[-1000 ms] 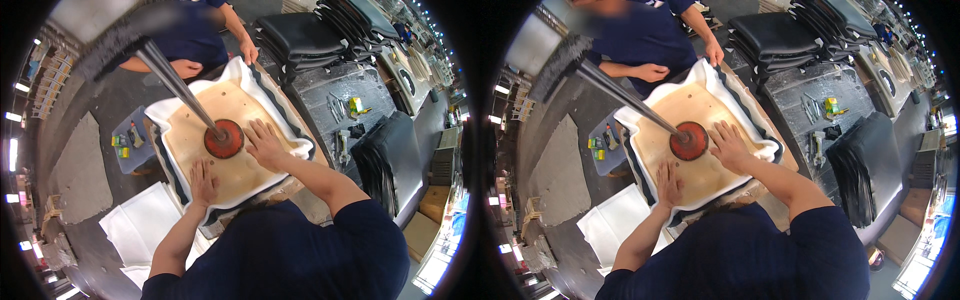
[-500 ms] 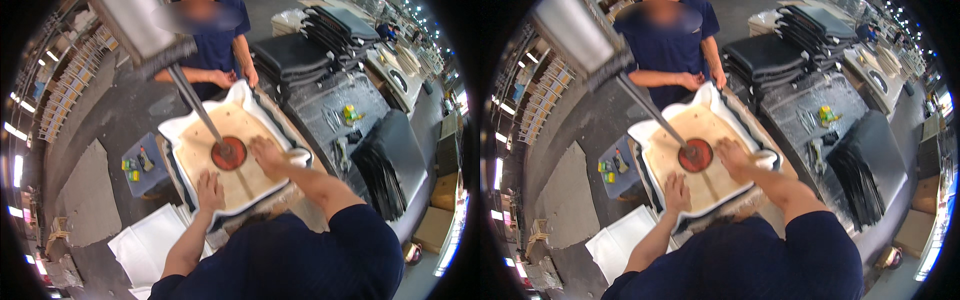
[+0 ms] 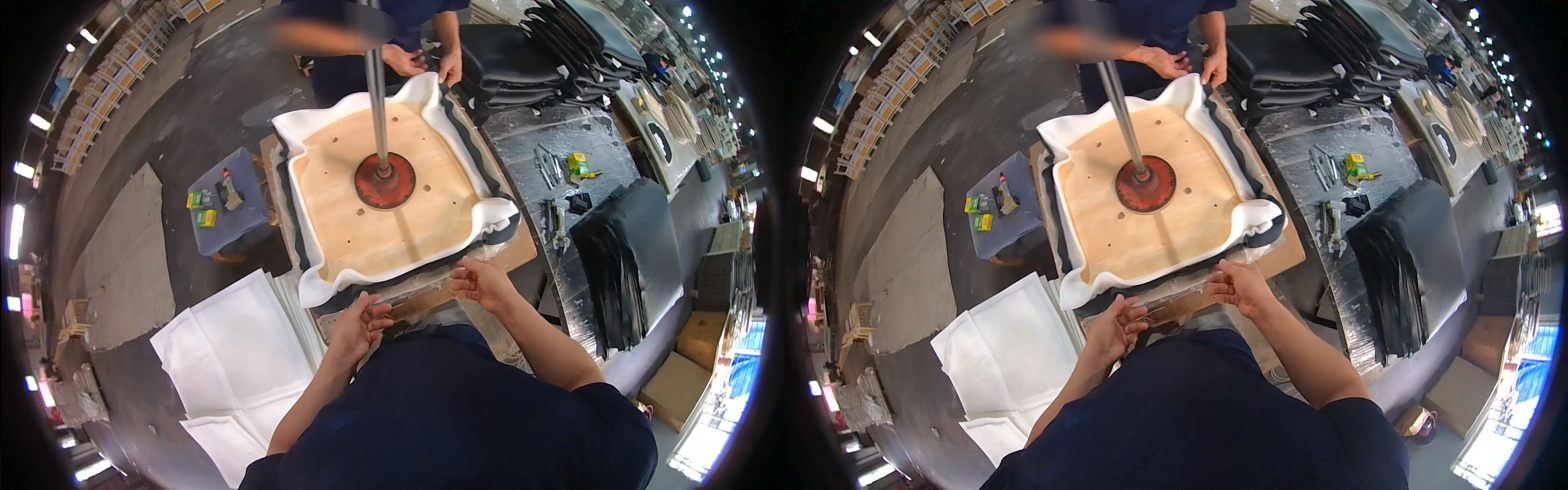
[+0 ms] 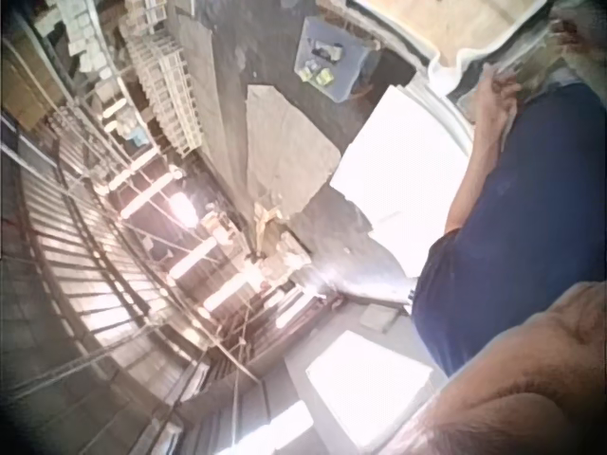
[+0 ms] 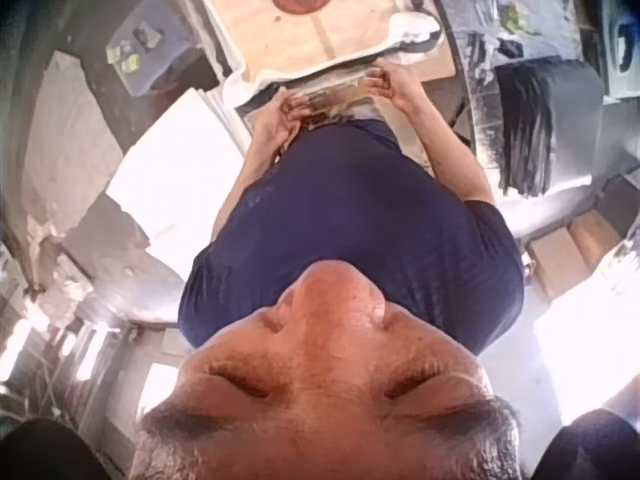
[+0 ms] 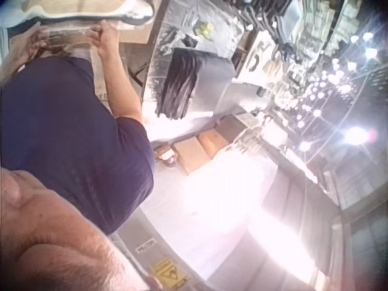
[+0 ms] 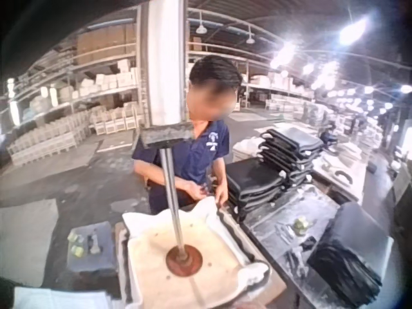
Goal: The person assembles a chair by placing a white fabric cover over a wooden seat frame, then uses a pneumatic staple gun to secure the fabric to the underside of the frame. The person repeats the process with a second seat, aligning the fabric and stapling it in place.
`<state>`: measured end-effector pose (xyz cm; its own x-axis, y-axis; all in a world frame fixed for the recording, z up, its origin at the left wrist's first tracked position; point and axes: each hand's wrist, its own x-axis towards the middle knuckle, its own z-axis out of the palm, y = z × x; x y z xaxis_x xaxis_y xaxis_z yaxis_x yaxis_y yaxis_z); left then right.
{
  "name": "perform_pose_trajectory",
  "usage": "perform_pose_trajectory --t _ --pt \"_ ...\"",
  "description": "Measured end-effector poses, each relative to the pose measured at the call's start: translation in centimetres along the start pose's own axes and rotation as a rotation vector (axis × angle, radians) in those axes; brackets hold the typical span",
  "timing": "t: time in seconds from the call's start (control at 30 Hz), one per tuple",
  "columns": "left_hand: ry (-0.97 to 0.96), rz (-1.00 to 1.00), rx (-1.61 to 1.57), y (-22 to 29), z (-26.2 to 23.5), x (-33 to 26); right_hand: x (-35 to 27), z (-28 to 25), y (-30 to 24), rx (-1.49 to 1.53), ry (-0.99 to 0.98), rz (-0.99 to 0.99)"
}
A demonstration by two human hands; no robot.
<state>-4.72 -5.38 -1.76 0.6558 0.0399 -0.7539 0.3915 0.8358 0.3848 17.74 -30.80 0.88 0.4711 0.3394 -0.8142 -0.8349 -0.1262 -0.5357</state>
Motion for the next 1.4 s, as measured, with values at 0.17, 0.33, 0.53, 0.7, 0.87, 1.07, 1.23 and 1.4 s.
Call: perform_pose_trajectory --t 0.17,0.33,0.53,0.7,0.87,1.07,1.23,1.4 --pt "0.095 -0.068 -0.155 0.1 1.7 3.3 4.2 0.4 0.0 0.080 0.068 0.146" --pt "0.237 -0.104 -0.101 1.1 4.5 4.9 5.7 0.9 -2.0 -0.027 0.117 0.274" --pt "0.309 -0.234 0.032 2.2 5.4 6.4 7.9 2.1 -3.4 -0.174 0.035 0.468" --pt "0.290 -0.313 0.108 3.1 5.9 7.7 9.3 1.3 -4.3 -0.279 -0.050 0.529" --pt "0.206 -0.119 0.192 1.2 3.8 7.4 7.7 0.6 -3.7 -0.311 -0.116 0.252" --pt "0.248 0.091 0.310 -0.5 4.3 6.3 6.2 -1.0 -1.6 -0.238 -0.154 -0.053" --pt "0.216 0.221 0.381 -1.3 4.2 6.2 6.1 -1.5 -0.2 -0.196 -0.194 -0.224" --pt "0.133 0.173 0.298 -1.5 3.7 6.7 6.0 -1.1 -0.7 -0.230 -0.140 -0.185"
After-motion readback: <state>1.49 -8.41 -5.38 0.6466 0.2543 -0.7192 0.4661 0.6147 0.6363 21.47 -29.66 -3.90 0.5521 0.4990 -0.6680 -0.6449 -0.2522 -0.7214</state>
